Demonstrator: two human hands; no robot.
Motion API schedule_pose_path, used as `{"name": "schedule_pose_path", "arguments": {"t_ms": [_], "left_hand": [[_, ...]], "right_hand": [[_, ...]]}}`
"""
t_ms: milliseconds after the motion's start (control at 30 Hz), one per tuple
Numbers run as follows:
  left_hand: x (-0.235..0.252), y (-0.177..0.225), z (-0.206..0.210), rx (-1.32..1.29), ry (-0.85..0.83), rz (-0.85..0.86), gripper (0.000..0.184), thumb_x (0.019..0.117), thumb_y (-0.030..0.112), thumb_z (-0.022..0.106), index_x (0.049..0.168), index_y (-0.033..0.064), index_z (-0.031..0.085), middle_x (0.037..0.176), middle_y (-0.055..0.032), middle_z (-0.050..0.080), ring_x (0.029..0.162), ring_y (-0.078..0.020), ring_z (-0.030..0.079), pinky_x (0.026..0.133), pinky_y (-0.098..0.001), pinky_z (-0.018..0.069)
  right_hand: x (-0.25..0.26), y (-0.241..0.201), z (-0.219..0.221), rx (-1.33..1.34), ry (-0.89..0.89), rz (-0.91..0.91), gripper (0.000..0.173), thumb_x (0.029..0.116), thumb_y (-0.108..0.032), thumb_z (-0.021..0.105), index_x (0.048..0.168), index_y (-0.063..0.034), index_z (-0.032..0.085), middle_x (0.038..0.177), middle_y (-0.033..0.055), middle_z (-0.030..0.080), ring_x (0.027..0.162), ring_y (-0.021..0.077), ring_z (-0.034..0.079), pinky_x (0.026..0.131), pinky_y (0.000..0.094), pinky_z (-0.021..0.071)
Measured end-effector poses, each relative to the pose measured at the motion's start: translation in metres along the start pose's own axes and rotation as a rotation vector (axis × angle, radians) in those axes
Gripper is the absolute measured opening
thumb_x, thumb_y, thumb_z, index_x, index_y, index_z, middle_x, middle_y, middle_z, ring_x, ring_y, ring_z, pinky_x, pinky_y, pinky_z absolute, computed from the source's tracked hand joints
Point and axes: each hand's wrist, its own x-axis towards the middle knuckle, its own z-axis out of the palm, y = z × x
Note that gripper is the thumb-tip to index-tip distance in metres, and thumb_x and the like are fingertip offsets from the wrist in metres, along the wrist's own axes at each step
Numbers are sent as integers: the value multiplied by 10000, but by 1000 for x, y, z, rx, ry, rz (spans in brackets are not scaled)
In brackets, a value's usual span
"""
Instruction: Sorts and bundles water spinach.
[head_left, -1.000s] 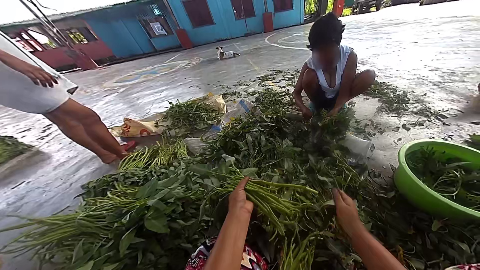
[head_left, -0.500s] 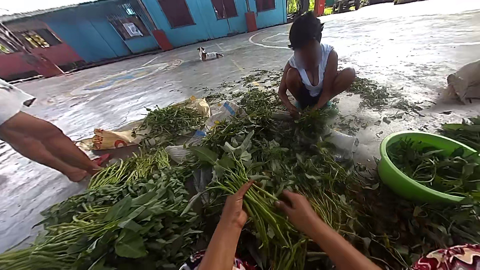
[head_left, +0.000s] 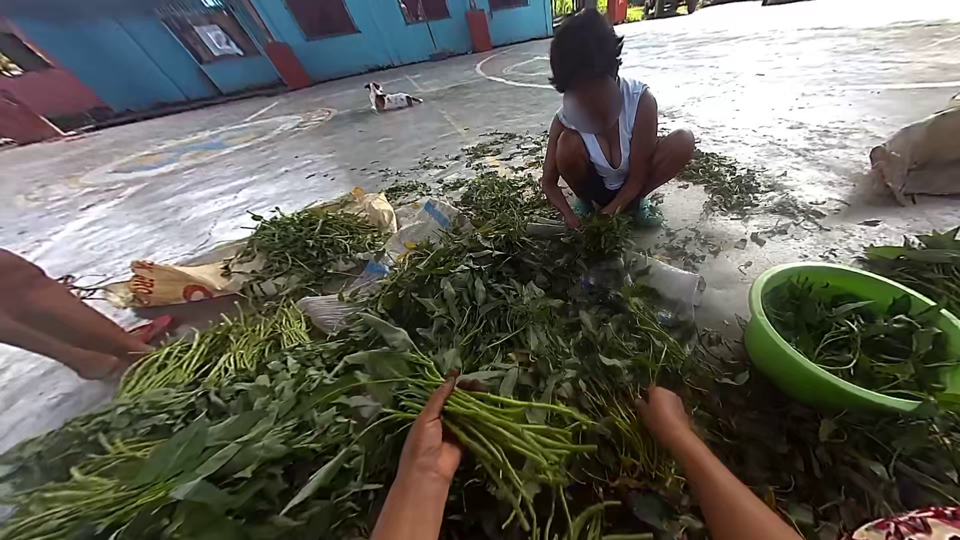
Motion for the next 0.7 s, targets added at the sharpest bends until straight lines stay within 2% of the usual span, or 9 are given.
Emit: {"name": "schedule_pose_path", "arguments": {"t_ms": [100,200,300,367,433,500,533,600,700], "left_hand": [[-3,-6,9,93,-82,-133,225,1083,159,462,1062,-11,607,843,-126,711,768,-224,726,712,-370,629],[2,-8,6,100,-97,-159,194,1066,134,506,1063,-34,604,849,-154,709,781,-256,728,739,-404,633],[3,-11,5,101,-63,-152,179,1049,117,542,1084,-48,601,843,-163,707,768,-260,728,728,-402,634],[1,-11,5,105,-63,-155,178,1039,116,564,1097,-47,608,855,-168,706,767,-261,726,719,-397,631],[-3,-10,5,98,-64,-160,180,1030,108,580,1122,-45,602,864,-172,703,767,-267,724,715,-405,633],[-10,-9,4,93,-66,-167,179,1025,106,590,1123,-44,595,855,-169,703,754,-262,724,705,-403,633],[-11,-7,2,89,-71,-165,180,1023,104,595,1118,-48,597,850,-171,703,749,-264,723,705,-403,633],[-11,-2,-1,81,-86,-154,177,1022,96,594,1115,-55,599,849,-177,703,750,-267,722,711,-401,631],[-19,-4,-5,80,-71,-157,178,1010,78,612,1120,-61,601,841,-184,705,737,-265,722,703,-391,631]], "right_hand": [[6,3,17,8,22,1,353,980,-262,637,1234,-22,692,1304,222,652,1245,389,614,1029,595,490],[1,-1,-11,234,63,-174,313,983,-238,669,1201,-17,707,1204,189,697,1166,334,650,1047,529,483],[-16,-12,-51,493,-34,-314,288,983,-227,697,1167,-6,693,1071,128,719,938,216,704,892,420,571],[-34,-26,-65,707,-112,-351,229,985,-176,697,1129,0,675,973,88,706,802,145,685,757,325,586],[-40,-31,-64,763,-162,-313,243,992,-180,689,1158,-4,657,980,92,695,796,147,675,735,318,582],[-40,-27,-58,597,-155,-269,305,981,-198,701,1211,1,675,1070,135,709,888,198,695,836,392,578],[-48,-30,-57,585,-164,-293,305,980,-204,703,1209,-4,672,1077,134,704,895,198,693,841,394,579],[-69,-44,-56,659,-146,-397,241,967,-156,711,1153,-9,669,999,93,696,821,154,679,757,339,584],[-84,-63,-38,621,-3,-491,225,955,-158,710,1125,-12,690,968,86,719,817,157,695,780,361,588]]}}
